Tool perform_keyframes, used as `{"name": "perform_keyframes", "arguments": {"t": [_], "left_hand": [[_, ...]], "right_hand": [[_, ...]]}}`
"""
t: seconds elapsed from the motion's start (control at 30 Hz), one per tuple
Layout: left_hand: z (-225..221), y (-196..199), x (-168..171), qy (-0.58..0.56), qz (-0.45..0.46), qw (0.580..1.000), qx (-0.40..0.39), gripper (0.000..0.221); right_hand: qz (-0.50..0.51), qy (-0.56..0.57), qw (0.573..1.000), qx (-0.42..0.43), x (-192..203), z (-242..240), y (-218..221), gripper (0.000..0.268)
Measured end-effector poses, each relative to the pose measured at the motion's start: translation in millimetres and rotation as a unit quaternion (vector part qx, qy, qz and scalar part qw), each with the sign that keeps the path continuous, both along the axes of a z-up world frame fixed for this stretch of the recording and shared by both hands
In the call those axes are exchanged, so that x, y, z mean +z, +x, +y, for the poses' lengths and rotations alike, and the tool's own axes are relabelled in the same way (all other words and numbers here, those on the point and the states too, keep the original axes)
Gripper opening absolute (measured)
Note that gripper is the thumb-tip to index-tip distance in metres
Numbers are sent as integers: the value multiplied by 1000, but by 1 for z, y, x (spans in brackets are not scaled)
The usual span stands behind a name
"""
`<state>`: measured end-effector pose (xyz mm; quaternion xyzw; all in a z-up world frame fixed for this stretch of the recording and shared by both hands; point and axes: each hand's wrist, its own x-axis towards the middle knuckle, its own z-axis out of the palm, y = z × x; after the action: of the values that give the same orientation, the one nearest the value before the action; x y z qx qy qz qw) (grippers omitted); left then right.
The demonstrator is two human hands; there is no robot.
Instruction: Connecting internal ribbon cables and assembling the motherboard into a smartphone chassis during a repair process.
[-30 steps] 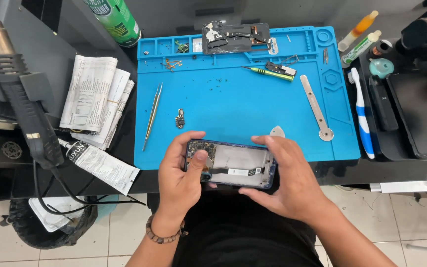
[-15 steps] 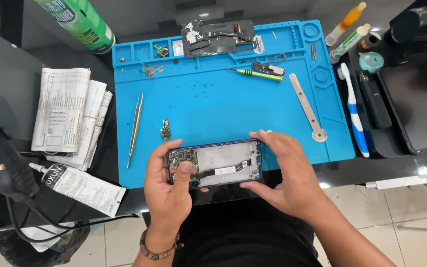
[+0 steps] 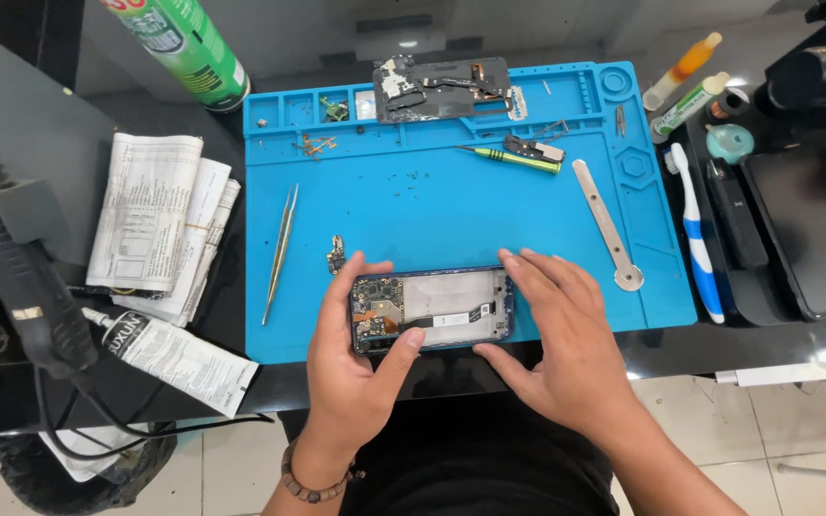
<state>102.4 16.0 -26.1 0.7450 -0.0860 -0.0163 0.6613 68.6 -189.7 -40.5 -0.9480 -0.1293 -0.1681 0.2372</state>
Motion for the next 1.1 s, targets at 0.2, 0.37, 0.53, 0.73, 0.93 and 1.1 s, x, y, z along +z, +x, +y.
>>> {"name": "perform_keyframes", "arguments": {"t": [0.2, 0.37, 0.53, 0.73, 0.93, 1.1], "left_hand": [[2, 0, 1, 13, -15, 1000, 10, 62], [7, 0, -4, 0, -24, 1000, 11, 60], [10, 0, -6, 4, -39, 999, 9, 61], [15, 0, -3, -9, -18, 1000, -6, 61], [16, 0, -3, -10, -19, 1000, -16, 61], [16, 0, -1, 1, -13, 1000, -13, 62]], "right_hand": [[-3, -22, 1000, 4, 0, 4, 0, 74], [-10, -32, 999, 9, 1, 9, 0, 71], [-8, -38, 999, 10, 2, 12, 0, 71], [-10, -39, 999, 17, 3, 18, 0, 71], [1, -42, 999, 5, 3, 18, 0, 72], [-2, -39, 999, 9, 2, 17, -1, 72]]}}
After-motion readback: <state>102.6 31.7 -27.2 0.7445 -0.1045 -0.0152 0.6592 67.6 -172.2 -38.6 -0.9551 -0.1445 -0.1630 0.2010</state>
